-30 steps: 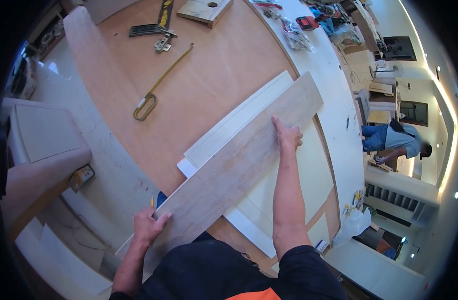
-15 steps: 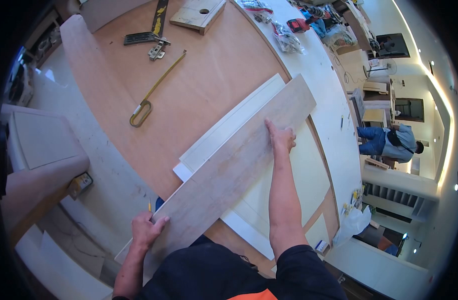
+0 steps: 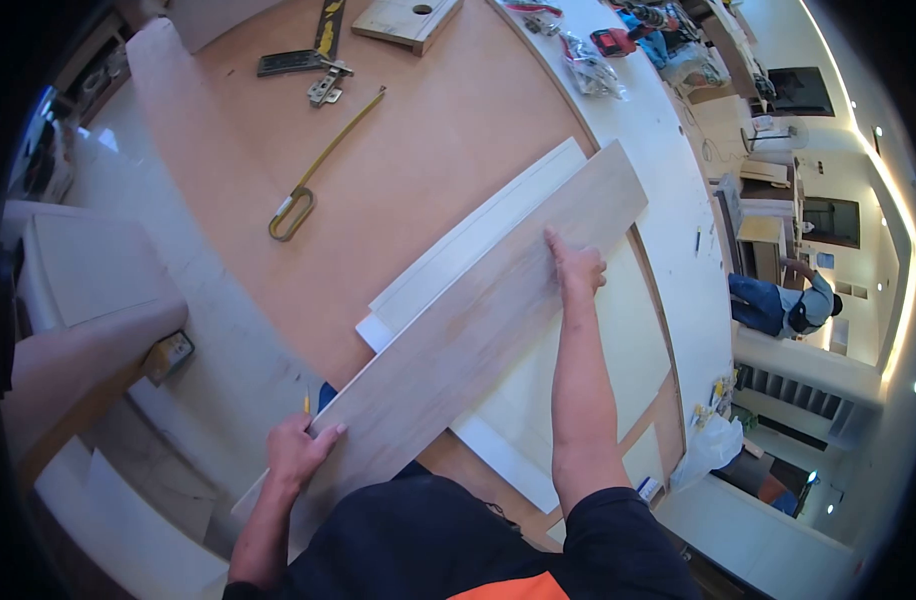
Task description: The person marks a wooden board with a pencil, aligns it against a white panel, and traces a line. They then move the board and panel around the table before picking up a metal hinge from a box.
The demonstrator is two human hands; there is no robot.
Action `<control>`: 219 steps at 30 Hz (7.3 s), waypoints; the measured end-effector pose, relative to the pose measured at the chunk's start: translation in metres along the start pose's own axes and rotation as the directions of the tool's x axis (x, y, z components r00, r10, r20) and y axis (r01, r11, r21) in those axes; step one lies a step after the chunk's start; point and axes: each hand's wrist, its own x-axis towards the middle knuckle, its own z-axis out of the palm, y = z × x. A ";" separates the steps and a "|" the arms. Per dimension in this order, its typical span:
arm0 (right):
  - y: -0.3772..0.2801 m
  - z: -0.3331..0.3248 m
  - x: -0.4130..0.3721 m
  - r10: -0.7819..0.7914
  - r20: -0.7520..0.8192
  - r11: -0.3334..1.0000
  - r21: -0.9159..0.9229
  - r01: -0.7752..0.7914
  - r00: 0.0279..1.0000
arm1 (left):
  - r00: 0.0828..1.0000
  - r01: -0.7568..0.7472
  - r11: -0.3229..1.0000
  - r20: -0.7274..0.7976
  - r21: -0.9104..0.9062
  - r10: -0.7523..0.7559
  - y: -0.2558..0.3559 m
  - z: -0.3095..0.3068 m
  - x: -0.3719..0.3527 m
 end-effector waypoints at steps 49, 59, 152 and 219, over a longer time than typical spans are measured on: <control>0.001 0.000 0.004 -0.004 0.015 0.998 0.065 0.003 1.000 | 0.714 -0.678 0.734 -0.198 0.046 0.672 0.123 0.030 0.125; -0.005 -0.004 -0.003 0.003 0.023 1.000 0.017 -0.004 1.000 | 0.732 -0.675 0.733 -0.045 0.086 0.680 0.131 0.019 0.146; 0.419 0.021 -0.317 0.519 0.562 -0.203 0.813 -0.546 0.644 | 0.873 -0.475 0.872 -0.061 0.118 0.483 0.096 -0.211 0.240; 0.460 0.001 -0.290 0.537 0.445 0.663 0.302 -0.685 0.716 | 0.934 -0.070 0.895 0.286 -0.441 0.213 0.001 -0.052 0.069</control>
